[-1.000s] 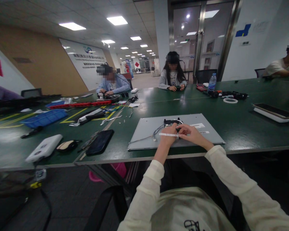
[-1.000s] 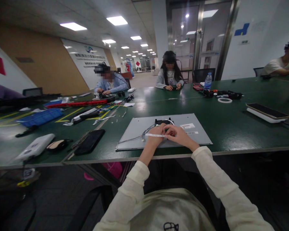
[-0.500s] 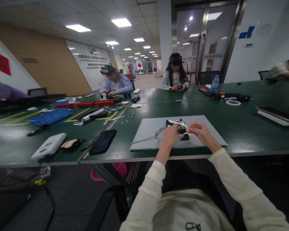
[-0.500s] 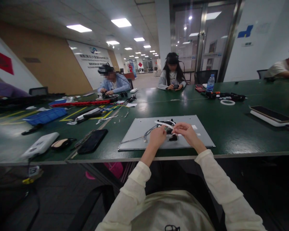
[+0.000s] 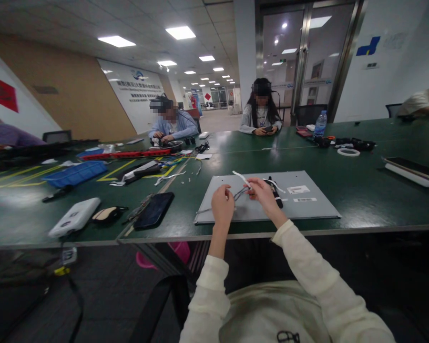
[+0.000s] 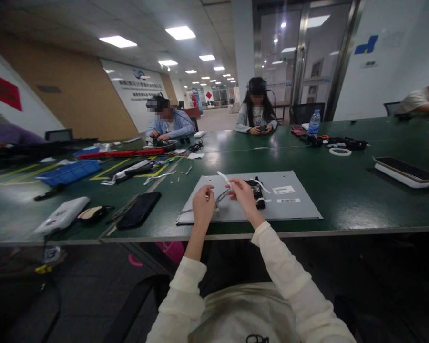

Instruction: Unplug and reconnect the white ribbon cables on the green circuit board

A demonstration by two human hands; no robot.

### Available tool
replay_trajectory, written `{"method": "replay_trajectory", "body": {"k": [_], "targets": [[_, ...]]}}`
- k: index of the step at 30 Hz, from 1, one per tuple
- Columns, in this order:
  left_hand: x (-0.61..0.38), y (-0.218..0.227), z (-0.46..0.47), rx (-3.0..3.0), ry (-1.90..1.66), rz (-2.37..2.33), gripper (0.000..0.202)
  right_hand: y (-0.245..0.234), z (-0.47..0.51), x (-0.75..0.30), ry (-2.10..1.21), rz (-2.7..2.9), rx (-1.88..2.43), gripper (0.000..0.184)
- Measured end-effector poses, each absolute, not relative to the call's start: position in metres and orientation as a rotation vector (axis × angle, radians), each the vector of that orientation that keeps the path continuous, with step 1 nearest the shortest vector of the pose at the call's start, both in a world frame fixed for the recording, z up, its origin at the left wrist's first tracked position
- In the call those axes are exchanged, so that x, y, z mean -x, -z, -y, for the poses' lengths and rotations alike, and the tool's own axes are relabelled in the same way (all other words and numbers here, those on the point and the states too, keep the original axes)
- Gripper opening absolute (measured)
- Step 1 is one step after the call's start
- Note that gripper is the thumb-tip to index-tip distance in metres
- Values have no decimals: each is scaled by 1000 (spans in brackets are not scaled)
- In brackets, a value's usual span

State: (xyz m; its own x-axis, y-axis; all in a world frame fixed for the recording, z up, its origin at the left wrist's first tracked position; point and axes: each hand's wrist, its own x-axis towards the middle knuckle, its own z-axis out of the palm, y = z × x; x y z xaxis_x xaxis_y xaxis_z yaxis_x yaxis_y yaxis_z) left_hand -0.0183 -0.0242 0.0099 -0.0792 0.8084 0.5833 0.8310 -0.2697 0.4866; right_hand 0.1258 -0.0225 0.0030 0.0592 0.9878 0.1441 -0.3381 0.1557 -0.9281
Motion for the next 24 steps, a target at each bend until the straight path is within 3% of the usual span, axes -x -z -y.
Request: {"method": "replay_trajectory", "body": {"k": [13, 24], "targets": [[22, 7, 24, 2259, 1159, 1802, 37, 23, 17, -111, -1378, 1132, 1054, 10], [19, 2, 28, 2208, 1120, 1987, 42, 19, 25, -114, -1170, 1185, 1049, 17]]}}
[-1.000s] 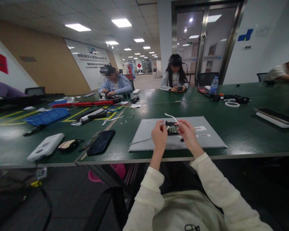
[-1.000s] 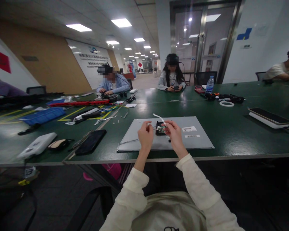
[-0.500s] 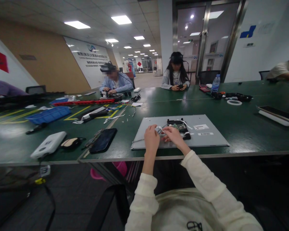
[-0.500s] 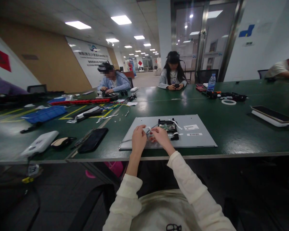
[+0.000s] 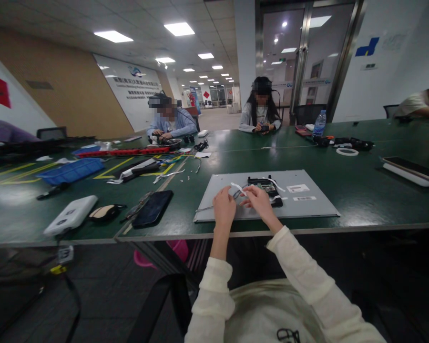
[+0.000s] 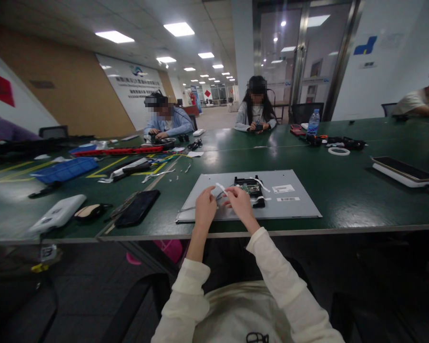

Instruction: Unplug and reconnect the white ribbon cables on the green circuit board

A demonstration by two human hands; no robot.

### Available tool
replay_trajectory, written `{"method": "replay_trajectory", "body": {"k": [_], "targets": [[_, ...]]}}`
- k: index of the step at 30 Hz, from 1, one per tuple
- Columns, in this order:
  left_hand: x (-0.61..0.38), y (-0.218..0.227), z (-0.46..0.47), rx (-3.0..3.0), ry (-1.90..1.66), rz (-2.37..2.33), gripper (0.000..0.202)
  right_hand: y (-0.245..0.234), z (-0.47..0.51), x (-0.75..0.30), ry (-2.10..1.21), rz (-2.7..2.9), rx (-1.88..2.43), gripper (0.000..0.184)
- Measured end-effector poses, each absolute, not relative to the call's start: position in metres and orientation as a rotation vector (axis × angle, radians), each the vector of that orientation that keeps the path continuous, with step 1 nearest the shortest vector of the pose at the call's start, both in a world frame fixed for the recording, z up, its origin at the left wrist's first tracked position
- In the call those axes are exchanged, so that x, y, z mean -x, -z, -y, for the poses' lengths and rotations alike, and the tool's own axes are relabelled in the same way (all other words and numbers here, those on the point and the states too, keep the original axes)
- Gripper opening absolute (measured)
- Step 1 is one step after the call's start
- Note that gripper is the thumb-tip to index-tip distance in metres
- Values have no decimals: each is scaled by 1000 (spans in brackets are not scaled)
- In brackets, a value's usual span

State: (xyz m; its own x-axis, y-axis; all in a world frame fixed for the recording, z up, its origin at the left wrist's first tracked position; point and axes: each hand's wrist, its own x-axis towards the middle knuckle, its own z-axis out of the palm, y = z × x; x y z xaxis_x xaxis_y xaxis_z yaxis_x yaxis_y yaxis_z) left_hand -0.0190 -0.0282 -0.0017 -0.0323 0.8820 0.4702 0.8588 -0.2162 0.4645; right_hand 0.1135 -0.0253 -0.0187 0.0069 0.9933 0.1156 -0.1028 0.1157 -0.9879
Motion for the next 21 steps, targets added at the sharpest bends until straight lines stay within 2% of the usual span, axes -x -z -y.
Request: {"method": "replay_trajectory", "body": {"k": [5, 9, 21], "targets": [[22, 5, 24, -2142, -1168, -1947, 45, 19, 23, -112, -1186, 1194, 957, 24], [23, 6, 23, -2157, -1185, -1919, 46, 23, 19, -111, -1272, 1242, 1037, 23], [21, 9, 21, -2231, -934, -1887, 44, 27, 17, -112, -1252, 1288, 1115, 16]]}}
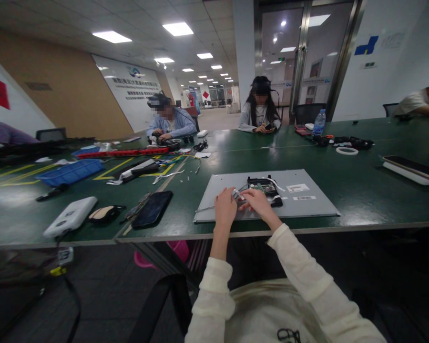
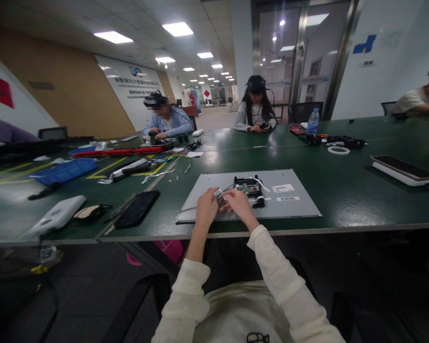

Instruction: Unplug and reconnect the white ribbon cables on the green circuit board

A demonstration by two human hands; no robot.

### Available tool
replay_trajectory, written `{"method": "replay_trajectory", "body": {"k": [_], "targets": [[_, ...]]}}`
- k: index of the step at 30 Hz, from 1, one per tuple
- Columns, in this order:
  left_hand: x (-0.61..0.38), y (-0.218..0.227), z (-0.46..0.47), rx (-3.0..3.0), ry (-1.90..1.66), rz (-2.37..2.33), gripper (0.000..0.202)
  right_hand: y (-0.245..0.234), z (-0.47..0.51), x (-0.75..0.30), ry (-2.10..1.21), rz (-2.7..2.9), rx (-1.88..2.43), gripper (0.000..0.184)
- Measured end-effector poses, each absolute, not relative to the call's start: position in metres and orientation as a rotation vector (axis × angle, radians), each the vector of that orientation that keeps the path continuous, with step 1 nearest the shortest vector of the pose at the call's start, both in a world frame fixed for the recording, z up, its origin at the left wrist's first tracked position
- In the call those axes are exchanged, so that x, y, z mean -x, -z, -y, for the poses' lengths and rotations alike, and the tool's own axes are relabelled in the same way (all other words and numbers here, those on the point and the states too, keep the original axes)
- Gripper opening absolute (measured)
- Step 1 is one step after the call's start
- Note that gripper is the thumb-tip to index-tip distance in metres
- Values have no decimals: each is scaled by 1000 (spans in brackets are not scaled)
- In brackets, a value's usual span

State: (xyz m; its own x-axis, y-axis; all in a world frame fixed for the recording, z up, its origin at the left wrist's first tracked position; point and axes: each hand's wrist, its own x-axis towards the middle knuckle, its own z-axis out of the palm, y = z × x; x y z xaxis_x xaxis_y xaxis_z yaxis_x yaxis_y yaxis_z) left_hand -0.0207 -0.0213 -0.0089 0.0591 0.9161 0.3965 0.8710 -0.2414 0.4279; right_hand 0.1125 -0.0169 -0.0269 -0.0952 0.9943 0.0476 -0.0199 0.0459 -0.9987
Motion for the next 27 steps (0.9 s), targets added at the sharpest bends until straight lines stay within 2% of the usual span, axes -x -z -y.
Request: {"method": "replay_trajectory", "body": {"k": [14, 21, 27], "targets": [[9, -1, 34, -2274, -646, -2036, 32, 16, 25, -109, -1130, 1450, 1287, 13], [2, -4, 35, -2242, -622, -2115, 32, 9, 38, -106, -923, 1571, 1392, 28], [1, -1, 33, -2217, -572, -2132, 33, 9, 48, -106, -652, 1690, 1422, 25]]}}
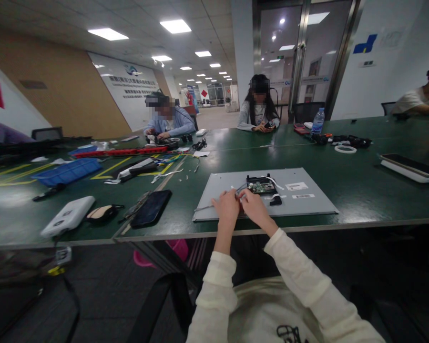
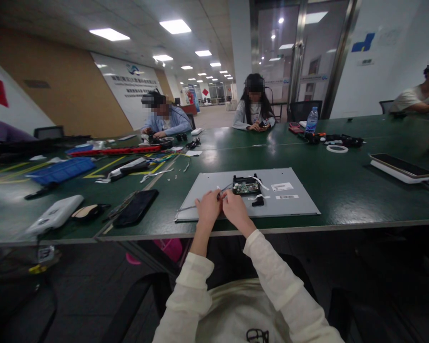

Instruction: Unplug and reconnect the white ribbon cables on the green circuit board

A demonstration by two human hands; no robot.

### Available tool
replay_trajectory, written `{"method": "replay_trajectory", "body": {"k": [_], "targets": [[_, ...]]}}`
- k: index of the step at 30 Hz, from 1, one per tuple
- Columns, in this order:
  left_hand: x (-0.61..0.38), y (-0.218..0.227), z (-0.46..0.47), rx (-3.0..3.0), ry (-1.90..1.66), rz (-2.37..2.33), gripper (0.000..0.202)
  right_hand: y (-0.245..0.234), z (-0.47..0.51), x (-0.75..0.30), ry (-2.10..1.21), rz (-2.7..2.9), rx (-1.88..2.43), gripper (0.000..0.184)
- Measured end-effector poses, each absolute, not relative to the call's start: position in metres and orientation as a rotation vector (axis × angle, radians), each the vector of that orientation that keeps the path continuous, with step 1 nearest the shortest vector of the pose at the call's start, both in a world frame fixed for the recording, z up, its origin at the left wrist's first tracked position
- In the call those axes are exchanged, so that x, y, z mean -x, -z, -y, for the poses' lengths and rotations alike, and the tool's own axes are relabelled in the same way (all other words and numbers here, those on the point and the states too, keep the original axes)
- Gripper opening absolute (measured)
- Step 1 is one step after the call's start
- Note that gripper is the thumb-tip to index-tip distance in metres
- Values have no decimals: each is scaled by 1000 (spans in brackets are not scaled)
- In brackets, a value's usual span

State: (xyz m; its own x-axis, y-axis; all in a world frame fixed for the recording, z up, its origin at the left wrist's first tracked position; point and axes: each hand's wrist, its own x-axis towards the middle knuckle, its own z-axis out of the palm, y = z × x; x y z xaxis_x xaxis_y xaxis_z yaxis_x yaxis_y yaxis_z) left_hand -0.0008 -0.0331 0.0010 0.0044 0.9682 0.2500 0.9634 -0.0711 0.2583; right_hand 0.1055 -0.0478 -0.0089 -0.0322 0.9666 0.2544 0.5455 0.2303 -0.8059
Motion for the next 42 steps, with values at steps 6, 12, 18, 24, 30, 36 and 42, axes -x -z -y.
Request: {"method": "replay_trajectory", "body": {"k": [6, 12, 18, 24, 30, 36, 42], "targets": [[3, 2, 35, -2353, -530, -2066, 36, 12, 50, -104, -530, 1744, 1443, 26], [9, -4, 37, -2363, -401, -1993, 37, 14, 49, -105, -487, 1769, 1437, 25], [14, -1, 39, -2384, -362, -1965, 44, 12, 52, -104, -497, 1785, 1422, 24], [15, 5, 44, -2428, -443, -1991, 43, 9, 54, -104, -489, 1809, 1439, 25], [14, 6, 45, -2485, -473, -1952, 40, 10, 53, -104, -455, 1823, 1448, 26], [15, 4, 44, -2453, -471, -1939, 40, 11, 54, -105, -526, 1781, 1367, 25], [14, -3, 50, -2422, -473, -1921, 38, -23, 81, -106, -940, 1442, 867, 28]]}}
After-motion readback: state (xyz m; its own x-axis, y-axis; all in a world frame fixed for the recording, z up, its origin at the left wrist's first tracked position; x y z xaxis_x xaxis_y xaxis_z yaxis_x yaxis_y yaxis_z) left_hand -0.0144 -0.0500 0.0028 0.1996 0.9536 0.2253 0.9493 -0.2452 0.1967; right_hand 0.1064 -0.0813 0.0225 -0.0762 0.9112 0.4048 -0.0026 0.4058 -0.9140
